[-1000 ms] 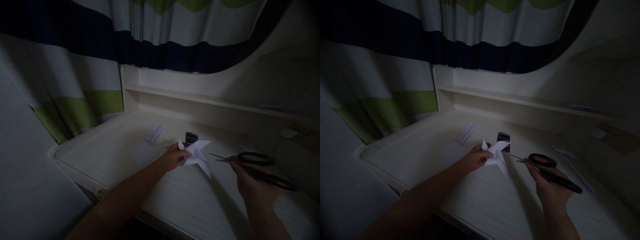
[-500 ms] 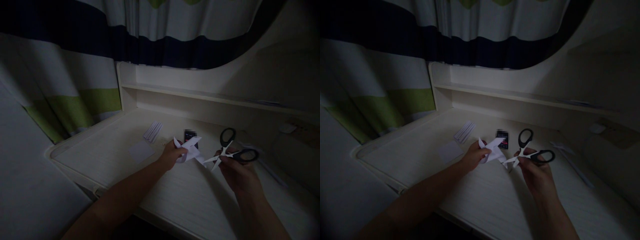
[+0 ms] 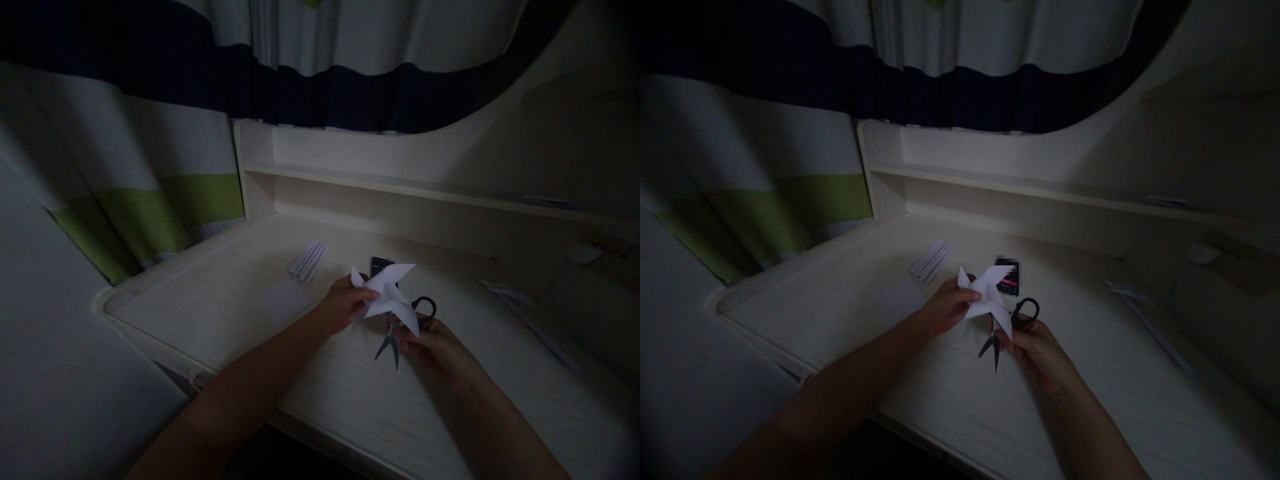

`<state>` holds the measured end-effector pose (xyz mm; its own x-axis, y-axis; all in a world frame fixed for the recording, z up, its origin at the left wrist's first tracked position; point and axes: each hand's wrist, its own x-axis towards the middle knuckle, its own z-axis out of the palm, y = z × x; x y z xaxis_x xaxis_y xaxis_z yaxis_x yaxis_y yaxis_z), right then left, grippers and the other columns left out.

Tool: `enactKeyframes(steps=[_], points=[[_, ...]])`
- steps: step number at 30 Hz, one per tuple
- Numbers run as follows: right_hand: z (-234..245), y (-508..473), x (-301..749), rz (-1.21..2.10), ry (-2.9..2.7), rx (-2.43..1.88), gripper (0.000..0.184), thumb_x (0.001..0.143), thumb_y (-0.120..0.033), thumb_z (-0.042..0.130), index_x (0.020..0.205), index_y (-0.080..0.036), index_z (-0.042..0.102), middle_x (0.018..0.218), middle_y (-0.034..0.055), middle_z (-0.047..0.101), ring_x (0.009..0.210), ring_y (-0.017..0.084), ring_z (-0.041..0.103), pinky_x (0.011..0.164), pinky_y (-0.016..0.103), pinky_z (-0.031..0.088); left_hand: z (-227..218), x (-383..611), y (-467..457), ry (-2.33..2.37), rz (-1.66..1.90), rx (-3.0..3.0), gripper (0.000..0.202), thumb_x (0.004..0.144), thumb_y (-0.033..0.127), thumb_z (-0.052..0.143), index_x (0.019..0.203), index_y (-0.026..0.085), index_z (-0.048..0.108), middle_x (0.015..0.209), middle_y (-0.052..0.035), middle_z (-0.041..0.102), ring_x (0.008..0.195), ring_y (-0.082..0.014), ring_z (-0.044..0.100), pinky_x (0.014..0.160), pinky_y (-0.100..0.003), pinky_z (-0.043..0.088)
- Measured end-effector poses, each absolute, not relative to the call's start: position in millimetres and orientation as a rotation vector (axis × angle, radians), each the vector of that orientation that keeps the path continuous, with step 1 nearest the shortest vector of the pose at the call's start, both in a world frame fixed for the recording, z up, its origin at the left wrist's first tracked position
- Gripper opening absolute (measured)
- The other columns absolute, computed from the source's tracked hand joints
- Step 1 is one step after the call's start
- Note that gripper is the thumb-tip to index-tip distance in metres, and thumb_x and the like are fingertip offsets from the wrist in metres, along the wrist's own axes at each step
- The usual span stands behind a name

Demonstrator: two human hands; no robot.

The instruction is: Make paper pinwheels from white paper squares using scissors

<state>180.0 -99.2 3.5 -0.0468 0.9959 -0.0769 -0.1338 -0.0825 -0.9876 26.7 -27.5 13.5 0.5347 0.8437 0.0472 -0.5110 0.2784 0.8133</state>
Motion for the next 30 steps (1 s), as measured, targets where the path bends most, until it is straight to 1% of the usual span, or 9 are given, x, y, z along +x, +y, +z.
enactKeyframes(steps=[2, 4, 6, 8, 10, 15, 23, 28, 30], points=[[3, -98, 181, 1.366, -1.074, -1.136, 0.018, 0.056, -0.023, 0.074, 0.069, -0.014, 0.065, 0.065, 0.0029, 0.062, 0.055, 0.011, 0.053, 0.050, 0.023, 0.044, 12, 28, -28, 0.447, 0.958, 0.902, 0.019, 0.053, 0.009, 0.064, 0.067, 0.014, 0.052, 0.062, 0.0004, 0.056, 0.058, -0.0098, 0.054, 0.054, -0.022, 0.040], [1, -98, 182, 1.380, -1.056, -1.133, 0.015, 0.060, -0.026, 0.071, 0.067, -0.014, 0.064, 0.061, 0.0024, 0.060, 0.053, 0.011, 0.053, 0.050, 0.023, 0.044, 13, 28, -28, 0.462, 0.991, 0.901, 0.020, 0.052, 0.010, 0.064, 0.067, 0.013, 0.051, 0.060, 0.0014, 0.055, 0.056, -0.0088, 0.053, 0.053, -0.021, 0.039], [0, -97, 183, 1.379, -1.028, -1.132, 0.016, 0.066, -0.030, 0.067, 0.067, -0.014, 0.064, 0.059, 0.0026, 0.060, 0.050, 0.011, 0.053, 0.050, 0.025, 0.045, 14, 28, -28, 0.465, 1.027, 0.890, 0.020, 0.053, 0.010, 0.064, 0.066, 0.013, 0.050, 0.059, 0.0022, 0.054, 0.056, -0.0081, 0.053, 0.054, -0.021, 0.039], [-1, -96, 183, 1.350, -0.988, -1.128, 0.017, 0.067, -0.031, 0.066, 0.070, -0.014, 0.065, 0.063, 0.0043, 0.062, 0.053, 0.013, 0.055, 0.052, 0.027, 0.047, 16, 28, -28, 0.454, 1.062, 0.865, 0.020, 0.053, 0.011, 0.065, 0.065, 0.013, 0.049, 0.060, 0.0026, 0.055, 0.057, -0.0079, 0.053, 0.057, -0.022, 0.040], [-2, -95, 183, 1.296, -0.965, -1.111, 0.015, 0.066, -0.028, 0.067, 0.073, -0.015, 0.065, 0.069, 0.0053, 0.065, 0.057, 0.014, 0.058, 0.053, 0.027, 0.048, 15, 29, -26, 0.446, 1.083, 0.845, 0.020, 0.053, 0.012, 0.064, 0.066, 0.014, 0.050, 0.061, 0.0029, 0.055, 0.058, -0.0079, 0.054, 0.060, -0.023, 0.041], [-5, -94, 181, 1.243, -1.053, -1.079, 0.015, 0.062, -0.023, 0.071, 0.075, -0.017, 0.065, 0.071, 0.0032, 0.066, 0.061, 0.015, 0.061, 0.054, 0.026, 0.049, 12, 31, -24, 0.450, 1.120, 0.830, 0.021, 0.053, 0.013, 0.064, 0.067, 0.016, 0.048, 0.061, 0.0041, 0.053, 0.060, -0.0081, 0.053, 0.062, -0.023, 0.040], [-6, -96, 174, 1.384, -0.898, -1.132, 0.020, 0.056, -0.016, 0.074, 0.075, -0.018, 0.067, 0.073, 0.0011, 0.067, 0.068, 0.014, 0.062, 0.063, 0.024, 0.051, 16, 31, -31, 0.440, 1.112, 0.853, 0.022, 0.052, 0.014, 0.064, 0.067, 0.015, 0.047, 0.060, 0.0037, 0.051, 0.058, -0.0082, 0.051, 0.060, -0.024, 0.039], [-4, -98, 173, 1.406, -0.868, -1.191, 0.012, 0.055, -0.016, 0.074, 0.065, -0.015, 0.067, 0.063, 0.0021, 0.065, 0.057, 0.014, 0.059, 0.055, 0.025, 0.050, 17, 30, -34, 0.433, 1.096, 0.873, 0.021, 0.054, 0.014, 0.063, 0.066, 0.015, 0.046, 0.060, 0.0035, 0.052, 0.058, -0.0081, 0.051, 0.056, -0.023, 0.037], [-5, -96, 175, 1.397, -0.867, -1.216, 0.012, 0.054, -0.017, 0.075, 0.064, -0.014, 0.067, 0.061, 0.0027, 0.064, 0.055, 0.014, 0.058, 0.053, 0.026, 0.049, 16, 30, -33, 0.448, 1.088, 0.891, 0.022, 0.054, 0.014, 0.063, 0.065, 0.015, 0.045, 0.059, 0.0038, 0.051, 0.056, -0.0077, 0.050, 0.054, -0.022, 0.036]])
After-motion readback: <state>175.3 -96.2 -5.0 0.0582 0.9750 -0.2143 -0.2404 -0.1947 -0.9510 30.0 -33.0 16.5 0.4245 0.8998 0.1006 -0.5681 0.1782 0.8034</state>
